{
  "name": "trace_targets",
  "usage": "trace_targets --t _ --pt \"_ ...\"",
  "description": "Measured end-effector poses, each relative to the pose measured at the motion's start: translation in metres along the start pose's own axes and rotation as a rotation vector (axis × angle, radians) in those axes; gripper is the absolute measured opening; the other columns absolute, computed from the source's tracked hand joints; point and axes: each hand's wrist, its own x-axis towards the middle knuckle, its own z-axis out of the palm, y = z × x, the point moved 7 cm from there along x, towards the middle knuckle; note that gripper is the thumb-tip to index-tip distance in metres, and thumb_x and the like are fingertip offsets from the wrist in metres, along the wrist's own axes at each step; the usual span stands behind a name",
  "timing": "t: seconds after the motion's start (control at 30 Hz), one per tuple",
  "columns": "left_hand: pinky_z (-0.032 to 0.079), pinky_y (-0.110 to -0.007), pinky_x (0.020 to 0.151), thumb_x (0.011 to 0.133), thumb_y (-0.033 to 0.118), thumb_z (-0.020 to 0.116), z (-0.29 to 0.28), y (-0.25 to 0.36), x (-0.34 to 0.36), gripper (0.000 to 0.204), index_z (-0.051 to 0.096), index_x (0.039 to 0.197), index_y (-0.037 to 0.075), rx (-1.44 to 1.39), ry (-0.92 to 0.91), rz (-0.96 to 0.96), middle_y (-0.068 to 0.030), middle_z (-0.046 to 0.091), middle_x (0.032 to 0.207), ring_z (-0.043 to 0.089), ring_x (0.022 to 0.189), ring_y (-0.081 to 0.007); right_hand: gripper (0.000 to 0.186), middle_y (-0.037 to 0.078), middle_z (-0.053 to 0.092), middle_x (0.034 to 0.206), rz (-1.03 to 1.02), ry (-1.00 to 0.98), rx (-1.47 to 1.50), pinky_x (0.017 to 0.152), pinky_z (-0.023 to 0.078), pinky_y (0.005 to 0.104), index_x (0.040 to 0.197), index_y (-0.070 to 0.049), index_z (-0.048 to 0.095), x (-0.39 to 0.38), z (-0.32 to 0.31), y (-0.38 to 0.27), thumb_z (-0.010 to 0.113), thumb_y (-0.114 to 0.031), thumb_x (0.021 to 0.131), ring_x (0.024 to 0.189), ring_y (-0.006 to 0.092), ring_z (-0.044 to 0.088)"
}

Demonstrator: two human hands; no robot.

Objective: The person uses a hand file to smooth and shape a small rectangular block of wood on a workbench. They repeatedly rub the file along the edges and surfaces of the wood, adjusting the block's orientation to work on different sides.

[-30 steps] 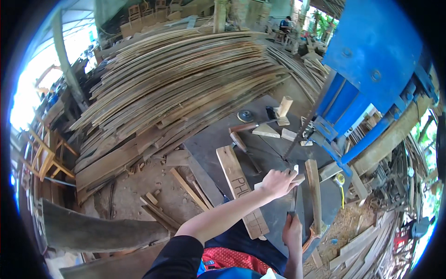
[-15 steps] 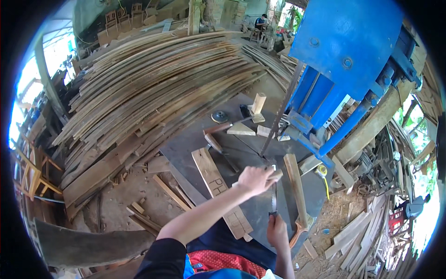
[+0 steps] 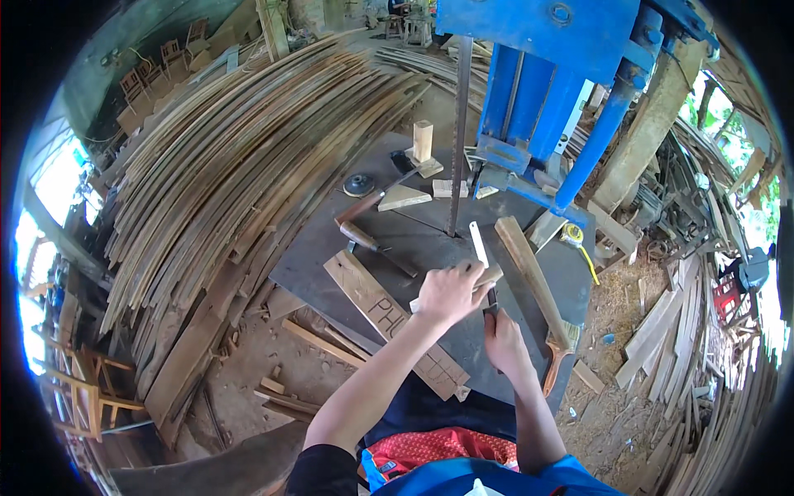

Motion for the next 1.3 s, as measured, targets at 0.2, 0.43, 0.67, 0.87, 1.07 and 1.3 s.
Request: trace_targets --t 0.2,0.43,0.67,0.87,1.07,1.3 --pt "0.056 -0.05 0.062 0.095 0.052 0.057 -0.002 -0.034 0.003 0.042 0.061 0.11 0.013 -0.024 -0.049 -0.198 -0.0117 0.072 0.094 0.072 0.075 -0.036 0.023 0.036 0.062 0.078 -0.057 -0.038 -0.02 0.067 0.045 0.0631 0.097 0.003 0.051 -0.036 -0.003 -0.004 0.047 -0.019 0.103 0.079 0.0563 0.06" --pt "0.059 -0.042 0.058 0.096 0.048 0.059 0.004 -0.002 0.004 0.038 0.061 0.108 0.012 0.061 -0.068 0.035 -0.0099 0.07 0.088 0.072 0.068 -0.0287 0.02 0.034 0.061 0.077 -0.021 0.002 0.057 0.065 0.043 0.0621 0.094 0.003 0.051 -0.004 0.003 0.001 0.05 -0.015 0.101 0.079 0.0574 0.058" --pt "0.057 -0.041 0.058 0.096 0.046 0.058 0.016 0.017 -0.017 0.038 0.063 0.113 0.012 0.014 -0.126 0.135 -0.0102 0.071 0.09 0.072 0.072 -0.0272 0.019 0.033 0.06 0.074 0.058 -0.025 0.018 0.062 0.044 0.0595 0.095 0.002 0.054 -0.02 -0.007 0.005 0.05 -0.015 0.102 0.073 0.055 0.06" --pt "0.057 -0.04 0.058 0.093 0.047 0.063 0.016 0.025 -0.018 0.04 0.065 0.114 0.013 0.083 -0.034 0.191 -0.0078 0.069 0.09 0.072 0.079 -0.0248 0.027 0.032 0.062 0.078 0.039 0.061 0.026 0.062 0.045 0.0566 0.093 0.003 0.053 -0.017 0.003 0.033 0.05 -0.022 0.103 0.075 0.0546 0.06" --pt "0.059 -0.041 0.061 0.09 0.055 0.064 0.004 0.013 -0.015 0.046 0.066 0.105 0.011 0.015 -0.034 0.089 -0.0076 0.069 0.088 0.072 0.076 -0.0273 0.025 0.035 0.061 0.084 -0.067 0.021 -0.029 0.07 0.042 0.0621 0.092 0.002 0.051 -0.002 -0.005 0.024 0.051 -0.021 0.102 0.086 0.0564 0.058" --pt "0.058 -0.047 0.059 0.092 0.057 0.061 0.005 -0.024 -0.025 0.051 0.064 0.112 0.009 0.014 0.101 -0.035 -0.0162 0.073 0.087 0.072 0.07 -0.0361 0.021 0.033 0.064 0.078 -0.092 -0.009 -0.089 0.07 0.048 0.063 0.096 0.001 0.052 0.009 0.005 -0.015 0.05 -0.019 0.101 0.077 0.0548 0.062"
